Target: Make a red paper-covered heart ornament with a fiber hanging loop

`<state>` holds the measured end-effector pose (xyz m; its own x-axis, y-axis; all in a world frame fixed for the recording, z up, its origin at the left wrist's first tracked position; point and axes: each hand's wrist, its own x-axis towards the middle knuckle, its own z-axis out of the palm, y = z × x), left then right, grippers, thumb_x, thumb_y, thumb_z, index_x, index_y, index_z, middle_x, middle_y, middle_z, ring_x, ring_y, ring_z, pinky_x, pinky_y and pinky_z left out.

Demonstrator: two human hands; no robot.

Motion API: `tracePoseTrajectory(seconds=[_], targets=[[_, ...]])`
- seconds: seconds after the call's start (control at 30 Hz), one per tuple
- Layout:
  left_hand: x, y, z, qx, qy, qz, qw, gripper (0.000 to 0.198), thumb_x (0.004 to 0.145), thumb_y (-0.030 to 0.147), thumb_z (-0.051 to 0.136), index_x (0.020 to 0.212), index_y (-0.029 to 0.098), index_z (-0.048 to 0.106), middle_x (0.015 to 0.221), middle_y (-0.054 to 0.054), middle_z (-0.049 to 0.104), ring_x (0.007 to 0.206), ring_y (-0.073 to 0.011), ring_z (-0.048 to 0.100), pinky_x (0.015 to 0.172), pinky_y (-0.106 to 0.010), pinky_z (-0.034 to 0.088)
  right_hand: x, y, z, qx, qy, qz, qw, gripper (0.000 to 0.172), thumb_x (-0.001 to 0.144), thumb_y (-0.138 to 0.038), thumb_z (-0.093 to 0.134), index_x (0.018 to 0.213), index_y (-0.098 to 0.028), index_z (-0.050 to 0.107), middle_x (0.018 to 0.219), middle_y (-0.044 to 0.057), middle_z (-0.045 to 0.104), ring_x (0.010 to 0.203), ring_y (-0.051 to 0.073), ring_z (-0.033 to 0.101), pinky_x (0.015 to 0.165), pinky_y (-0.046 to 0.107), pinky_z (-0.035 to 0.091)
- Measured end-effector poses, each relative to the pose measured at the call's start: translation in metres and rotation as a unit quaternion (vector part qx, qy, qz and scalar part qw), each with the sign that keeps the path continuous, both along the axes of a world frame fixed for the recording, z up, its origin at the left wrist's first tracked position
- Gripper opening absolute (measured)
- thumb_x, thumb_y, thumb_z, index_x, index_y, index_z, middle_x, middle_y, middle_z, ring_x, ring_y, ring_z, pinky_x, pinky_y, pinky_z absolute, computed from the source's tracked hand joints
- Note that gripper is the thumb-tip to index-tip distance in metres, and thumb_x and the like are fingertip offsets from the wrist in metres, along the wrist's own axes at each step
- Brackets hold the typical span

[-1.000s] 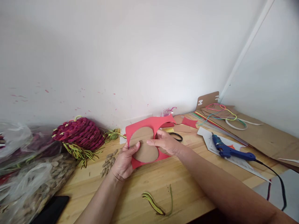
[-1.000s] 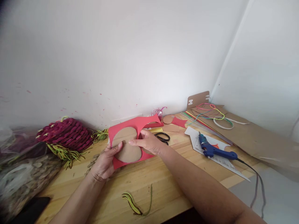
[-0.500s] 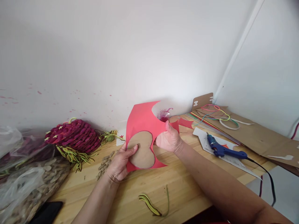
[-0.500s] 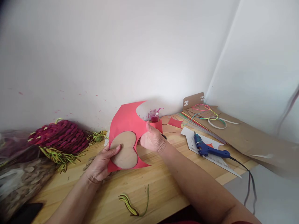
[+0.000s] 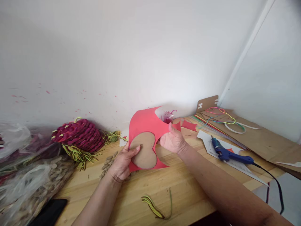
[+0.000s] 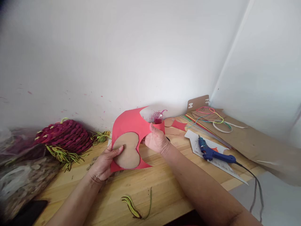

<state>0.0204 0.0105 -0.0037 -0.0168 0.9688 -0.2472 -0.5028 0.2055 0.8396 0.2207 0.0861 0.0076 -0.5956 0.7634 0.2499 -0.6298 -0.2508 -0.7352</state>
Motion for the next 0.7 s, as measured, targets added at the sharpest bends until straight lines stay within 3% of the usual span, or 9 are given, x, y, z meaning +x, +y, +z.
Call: tracePoseTrajectory(seconds=[0.17,0.33,0.47,0.6,0.7], targets=[[-0.001,0.002,0.001,0.004,-0.013,0.002,1.000,0.060,0.069,0.013,0.085,0.125,0.022,0.064,0.100,-0.006,0.078,0.079,-0.0189,0.075,0.078,-0.035,0.063,0.001,0.000,0.001,-0.006,0.011,0.016,1.000,0.057,0.088,-0.059,0.054,0.131,-0.021,0.060,0.125,0.011,0.069,0.127,0.027,0.056,0.106,0.047,0.043],[0.000,0.002,0.001,0.008,-0.021,0.004,1.000,0.059,0.069,0.012,0.085,0.124,0.022,0.064,0.096,-0.004,0.078,0.076,-0.0156,0.073,0.079,-0.032,0.062,0.001,-0.001,0.001,0.008,-0.018,0.012,1.000,0.065,0.084,-0.071,0.051,0.125,-0.021,0.063,0.122,0.013,0.069,0.126,0.029,0.056,0.106,0.050,0.042],[-0.001,0.001,0.001,0.012,-0.020,0.000,1.000,0.059,0.069,0.011,0.084,0.123,0.020,0.064,0.101,-0.007,0.077,0.077,-0.0170,0.074,0.079,-0.034,0.063,0.004,0.002,-0.002,0.052,-0.059,0.012,0.997,0.061,0.073,-0.074,0.063,0.107,-0.023,0.068,0.108,0.011,0.071,0.118,0.030,0.059,0.099,0.048,0.045],[-0.006,0.001,0.004,0.022,-0.033,0.018,0.999,0.060,0.069,0.009,0.083,0.124,0.021,0.063,0.100,-0.006,0.078,0.079,-0.0186,0.075,0.079,-0.035,0.063,0.012,0.007,-0.005,0.099,-0.110,0.039,0.988,0.036,0.064,-0.051,0.083,0.073,-0.022,0.065,0.079,0.006,0.068,0.093,0.026,0.064,0.087,0.040,0.050],[-0.009,0.001,0.006,0.039,-0.046,0.025,0.998,0.062,0.069,0.009,0.083,0.126,0.023,0.062,0.101,-0.006,0.078,0.082,-0.0203,0.076,0.079,-0.034,0.063,0.015,0.007,-0.005,0.098,-0.112,0.051,0.988,0.030,0.064,-0.027,0.086,0.087,-0.022,0.067,0.094,0.005,0.070,0.101,0.024,0.064,0.092,0.040,0.049]])
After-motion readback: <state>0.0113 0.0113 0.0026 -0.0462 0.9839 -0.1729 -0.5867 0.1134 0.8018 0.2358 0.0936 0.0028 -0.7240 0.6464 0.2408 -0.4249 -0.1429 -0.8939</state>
